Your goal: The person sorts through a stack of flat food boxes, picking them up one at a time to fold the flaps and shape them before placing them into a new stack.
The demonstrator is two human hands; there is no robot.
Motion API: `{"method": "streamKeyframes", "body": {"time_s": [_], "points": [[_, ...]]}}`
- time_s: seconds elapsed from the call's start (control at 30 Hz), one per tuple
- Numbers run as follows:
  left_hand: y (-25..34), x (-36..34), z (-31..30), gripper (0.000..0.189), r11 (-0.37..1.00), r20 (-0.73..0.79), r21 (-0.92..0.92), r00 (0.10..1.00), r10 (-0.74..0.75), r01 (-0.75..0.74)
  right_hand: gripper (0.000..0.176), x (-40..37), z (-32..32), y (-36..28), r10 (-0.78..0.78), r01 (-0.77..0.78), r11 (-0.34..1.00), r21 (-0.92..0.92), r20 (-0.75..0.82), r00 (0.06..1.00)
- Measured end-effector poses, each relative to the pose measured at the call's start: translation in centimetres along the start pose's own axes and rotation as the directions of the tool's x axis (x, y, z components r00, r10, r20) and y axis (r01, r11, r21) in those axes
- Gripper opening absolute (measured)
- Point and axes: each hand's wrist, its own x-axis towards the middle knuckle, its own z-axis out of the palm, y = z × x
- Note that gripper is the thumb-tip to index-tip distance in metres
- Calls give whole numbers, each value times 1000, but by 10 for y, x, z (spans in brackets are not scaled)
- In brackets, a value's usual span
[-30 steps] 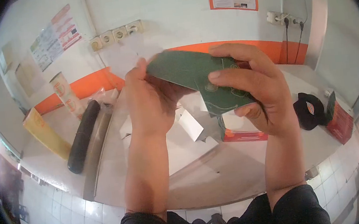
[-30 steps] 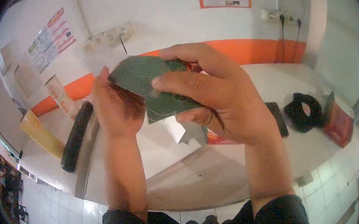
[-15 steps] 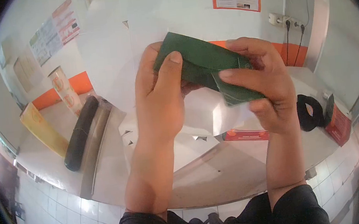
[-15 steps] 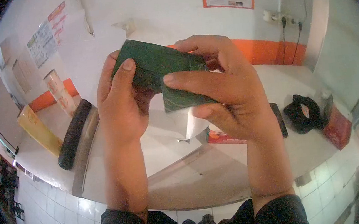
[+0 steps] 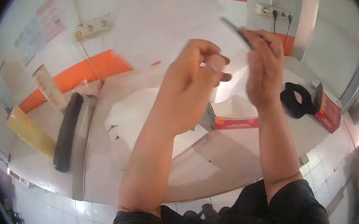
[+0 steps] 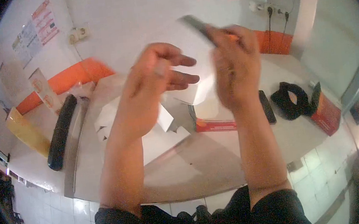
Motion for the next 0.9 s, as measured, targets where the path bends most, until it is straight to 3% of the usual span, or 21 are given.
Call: {"method": "streamKeyframes", "body": {"time_s": [0.07,0.13,0.2,0.3,0.4,0.5,0.6,0.7,0.8,0.9], "points": [[-28,3,-5,46,872,189,488,980,-57,-43,34,-30,-12,31,306,-306,952,-15,10,952],[-55,1,4,52,556,333,805,933,-134,-207,37,-77,-14,59,535,-512,838,-190,96,839],[-101,-11,15,55,395,350,887,906,-236,-240,43,-123,-25,82,601,-500,798,-338,367,710],[-112,-14,27,57,267,362,932,691,-625,-247,49,-124,-41,55,695,-236,694,-680,545,469],[-132,-20,26,59,235,387,922,741,-548,-308,58,-119,-49,45,476,-61,799,-598,568,671],[-139,-22,23,57,205,295,954,809,-509,-218,54,-100,-57,53,135,4,988,-155,868,478],[-134,-20,25,46,113,301,952,811,-502,-283,41,-81,-58,33,239,169,953,-253,966,97],[-125,-15,32,36,196,386,922,747,-541,-335,46,-90,-60,42,266,171,946,-275,961,74],[-134,-23,47,31,209,423,906,781,-460,-368,40,-94,-73,51,254,68,963,-260,963,91],[-140,-22,47,30,274,408,911,764,-499,-308,40,-113,-80,63,170,51,982,-181,971,166]]}}
